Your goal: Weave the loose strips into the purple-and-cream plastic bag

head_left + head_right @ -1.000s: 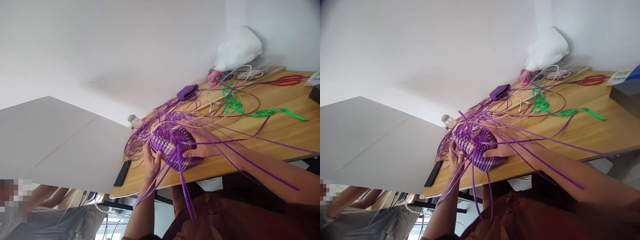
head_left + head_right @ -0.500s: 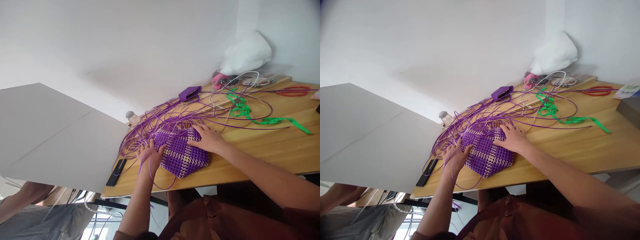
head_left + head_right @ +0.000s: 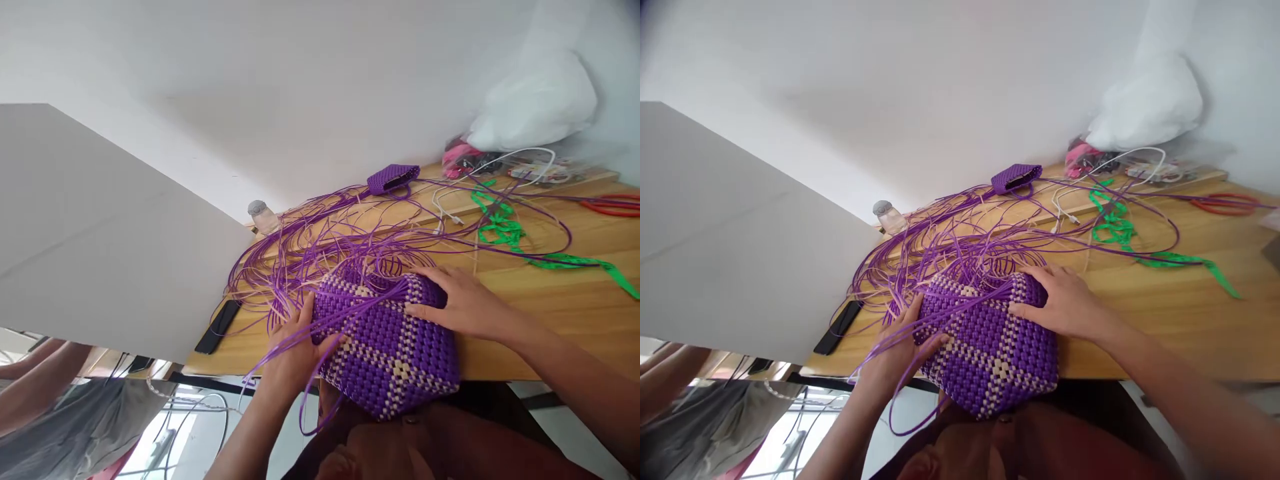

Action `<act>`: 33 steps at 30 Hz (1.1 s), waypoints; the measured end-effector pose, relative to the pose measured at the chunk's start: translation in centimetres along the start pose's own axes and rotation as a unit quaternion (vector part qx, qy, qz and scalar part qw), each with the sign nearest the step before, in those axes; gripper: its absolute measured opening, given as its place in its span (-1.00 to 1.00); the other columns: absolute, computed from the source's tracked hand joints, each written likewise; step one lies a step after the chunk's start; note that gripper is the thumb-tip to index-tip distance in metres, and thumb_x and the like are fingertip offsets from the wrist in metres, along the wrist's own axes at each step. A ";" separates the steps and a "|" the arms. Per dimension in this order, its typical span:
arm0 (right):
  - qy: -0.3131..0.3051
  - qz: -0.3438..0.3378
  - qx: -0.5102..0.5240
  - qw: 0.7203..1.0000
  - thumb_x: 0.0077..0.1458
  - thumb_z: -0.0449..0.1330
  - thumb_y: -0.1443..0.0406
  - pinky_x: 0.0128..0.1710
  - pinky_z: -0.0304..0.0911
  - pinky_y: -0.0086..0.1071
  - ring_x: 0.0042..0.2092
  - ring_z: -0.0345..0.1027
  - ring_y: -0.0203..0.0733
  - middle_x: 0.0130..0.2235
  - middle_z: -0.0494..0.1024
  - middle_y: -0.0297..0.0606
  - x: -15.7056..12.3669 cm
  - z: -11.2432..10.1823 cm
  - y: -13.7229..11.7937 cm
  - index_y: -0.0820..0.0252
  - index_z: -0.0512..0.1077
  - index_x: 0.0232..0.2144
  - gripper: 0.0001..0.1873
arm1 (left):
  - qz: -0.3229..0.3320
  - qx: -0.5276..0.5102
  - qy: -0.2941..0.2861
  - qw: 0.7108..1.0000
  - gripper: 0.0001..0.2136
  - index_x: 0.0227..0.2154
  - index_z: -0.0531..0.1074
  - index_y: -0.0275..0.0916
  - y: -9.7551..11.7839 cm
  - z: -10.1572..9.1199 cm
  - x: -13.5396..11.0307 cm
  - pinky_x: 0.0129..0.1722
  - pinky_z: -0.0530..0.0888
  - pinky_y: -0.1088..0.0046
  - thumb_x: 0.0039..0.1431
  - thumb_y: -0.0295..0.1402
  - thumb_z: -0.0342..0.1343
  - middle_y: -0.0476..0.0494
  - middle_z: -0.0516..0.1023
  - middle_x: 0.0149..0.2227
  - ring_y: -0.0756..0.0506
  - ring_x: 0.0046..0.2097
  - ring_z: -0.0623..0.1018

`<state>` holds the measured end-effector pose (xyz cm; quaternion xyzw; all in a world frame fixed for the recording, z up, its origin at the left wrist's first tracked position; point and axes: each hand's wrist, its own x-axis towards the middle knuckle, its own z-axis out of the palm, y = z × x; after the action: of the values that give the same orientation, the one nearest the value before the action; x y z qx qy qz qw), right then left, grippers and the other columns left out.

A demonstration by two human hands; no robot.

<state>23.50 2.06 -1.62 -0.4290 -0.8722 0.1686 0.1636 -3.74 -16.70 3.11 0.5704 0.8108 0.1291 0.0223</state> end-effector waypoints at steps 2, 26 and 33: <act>-0.008 -0.014 -0.040 0.999 -0.04 0.18 -0.25 0.22 0.11 0.26 0.26 0.18 0.42 0.22 0.37 0.12 0.4 -0.5 -0.4 0.19 0.32 0.26 -0.04 | -0.004 0.014 -0.019 1.000 -0.20 0.35 0.13 -0.09 -0.1 0.8 -0.3 0.10 0.39 -0.05 0.13 0.19 0.04 -0.40 0.43 0.22 -0.49 0.15 0.49; -0.371 -0.113 -0.051 0.920 -0.40 0.32 0.30 -0.43 0.29 -0.20 -0.49 0.40 -0.07 -0.65 0.44 -0.32 10.4 -3.7 -7.9 0.09 0.40 -0.76 -0.86 | 0.086 0.022 0.118 0.989 -0.21 0.36 0.08 -0.10 -1.3 2.3 -1.8 0.17 0.38 0.06 0.15 0.12 0.11 -0.31 0.41 0.22 -0.32 0.20 0.45; -0.298 -0.117 -0.006 0.947 -0.07 0.19 0.21 -0.39 0.20 -0.33 -0.34 0.43 -0.14 -0.39 0.58 -0.29 10.4 -4.6 -6.3 0.18 0.53 -0.41 -0.81 | 0.112 0.023 0.126 0.985 -0.20 0.34 0.13 -0.10 -1.8 2.2 -1.7 0.14 0.42 0.11 0.10 0.13 0.15 -0.27 0.42 0.24 -0.32 0.18 0.47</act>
<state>15.06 7.52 6.64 -0.2555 -0.9262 0.2632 -0.0876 -4.36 -18.39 0.36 0.6369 0.7410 0.1836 -0.1079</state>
